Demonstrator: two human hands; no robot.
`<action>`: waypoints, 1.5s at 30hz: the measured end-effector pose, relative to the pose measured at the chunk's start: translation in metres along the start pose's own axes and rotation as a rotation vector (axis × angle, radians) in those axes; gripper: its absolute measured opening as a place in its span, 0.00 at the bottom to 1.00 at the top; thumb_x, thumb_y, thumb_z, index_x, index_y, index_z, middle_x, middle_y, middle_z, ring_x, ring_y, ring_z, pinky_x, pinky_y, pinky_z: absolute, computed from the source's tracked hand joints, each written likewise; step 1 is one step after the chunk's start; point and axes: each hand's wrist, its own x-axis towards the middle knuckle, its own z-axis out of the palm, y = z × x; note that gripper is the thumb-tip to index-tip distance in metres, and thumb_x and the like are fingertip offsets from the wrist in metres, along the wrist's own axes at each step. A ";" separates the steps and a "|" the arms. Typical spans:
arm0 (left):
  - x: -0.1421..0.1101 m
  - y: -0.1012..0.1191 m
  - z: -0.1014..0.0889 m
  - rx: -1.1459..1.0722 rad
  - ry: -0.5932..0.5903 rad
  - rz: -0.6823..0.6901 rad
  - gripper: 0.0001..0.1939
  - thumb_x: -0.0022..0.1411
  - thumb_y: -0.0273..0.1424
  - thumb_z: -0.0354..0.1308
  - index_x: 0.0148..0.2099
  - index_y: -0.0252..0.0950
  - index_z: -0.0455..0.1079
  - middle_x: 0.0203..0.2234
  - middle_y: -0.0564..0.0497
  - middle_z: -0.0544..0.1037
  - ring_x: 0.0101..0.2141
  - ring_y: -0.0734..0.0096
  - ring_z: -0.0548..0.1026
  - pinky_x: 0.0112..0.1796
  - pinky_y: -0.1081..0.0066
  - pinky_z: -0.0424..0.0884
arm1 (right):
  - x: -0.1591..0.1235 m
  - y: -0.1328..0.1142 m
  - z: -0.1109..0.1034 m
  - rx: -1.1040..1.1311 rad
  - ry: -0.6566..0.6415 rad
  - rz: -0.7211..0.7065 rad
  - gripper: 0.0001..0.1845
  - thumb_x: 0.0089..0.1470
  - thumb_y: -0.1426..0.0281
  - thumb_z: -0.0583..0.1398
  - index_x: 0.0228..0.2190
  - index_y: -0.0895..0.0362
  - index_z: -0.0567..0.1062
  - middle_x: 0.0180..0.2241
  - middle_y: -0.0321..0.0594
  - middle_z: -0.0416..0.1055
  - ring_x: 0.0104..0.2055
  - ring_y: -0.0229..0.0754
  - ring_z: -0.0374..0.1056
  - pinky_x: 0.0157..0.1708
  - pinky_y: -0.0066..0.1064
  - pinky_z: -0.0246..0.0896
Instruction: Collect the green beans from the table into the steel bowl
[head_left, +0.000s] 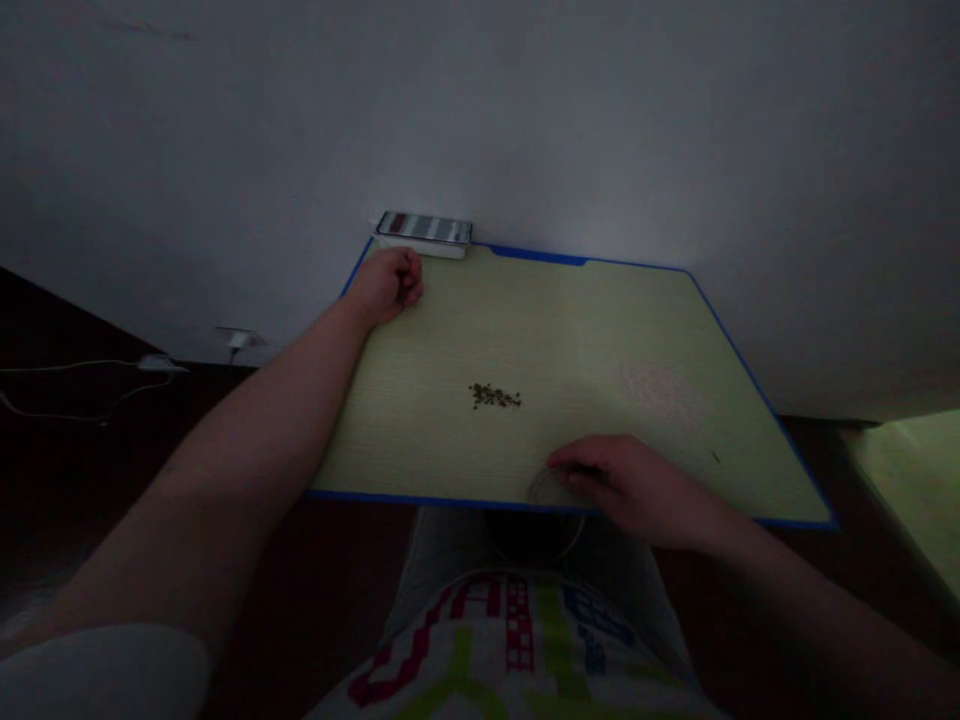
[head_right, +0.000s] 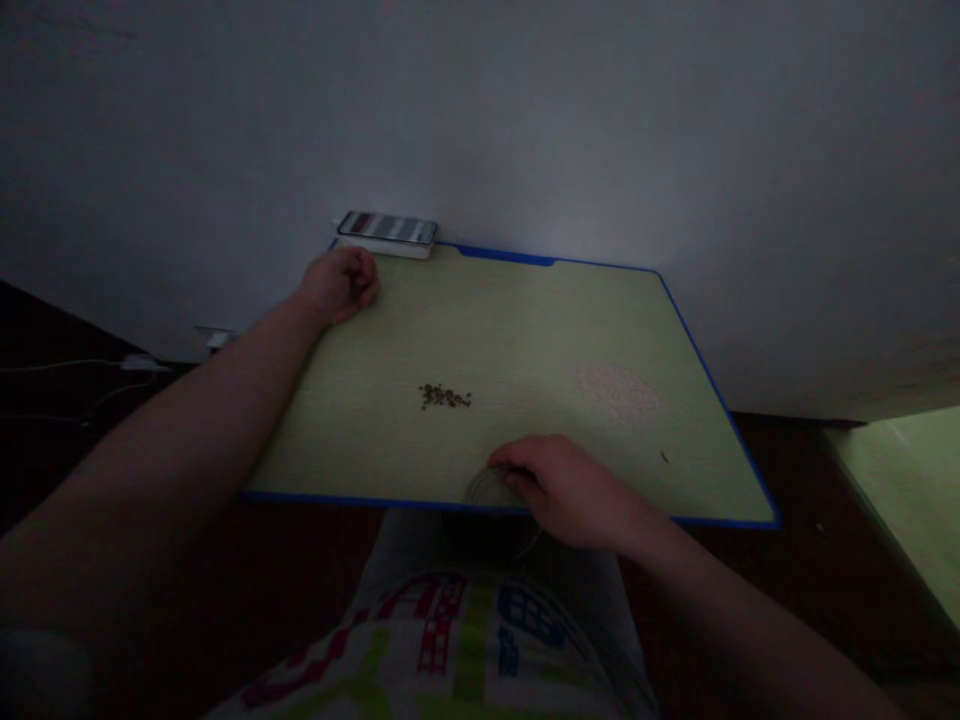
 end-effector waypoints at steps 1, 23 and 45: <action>0.001 -0.001 0.000 -0.006 0.002 -0.003 0.08 0.50 0.26 0.47 0.20 0.37 0.56 0.11 0.58 0.54 0.11 0.83 0.54 0.13 0.78 0.47 | -0.001 0.001 0.000 0.002 0.006 -0.002 0.15 0.56 0.75 0.54 0.41 0.55 0.77 0.39 0.41 0.77 0.40 0.42 0.72 0.40 0.33 0.64; 0.005 -0.005 -0.008 -0.014 -0.085 0.030 0.04 0.41 0.23 0.47 0.20 0.37 0.57 0.10 0.57 0.56 0.11 0.80 0.56 0.13 0.77 0.49 | 0.066 0.041 -0.024 0.249 0.447 0.116 0.17 0.49 0.68 0.59 0.42 0.59 0.76 0.30 0.42 0.76 0.31 0.42 0.72 0.33 0.35 0.67; 0.005 -0.005 -0.005 0.048 -0.048 0.055 0.06 0.45 0.23 0.46 0.20 0.36 0.57 0.11 0.57 0.54 0.11 0.80 0.55 0.14 0.76 0.48 | 0.033 0.013 0.028 0.075 0.605 0.180 0.19 0.53 0.69 0.54 0.46 0.59 0.73 0.33 0.43 0.74 0.28 0.40 0.68 0.27 0.31 0.61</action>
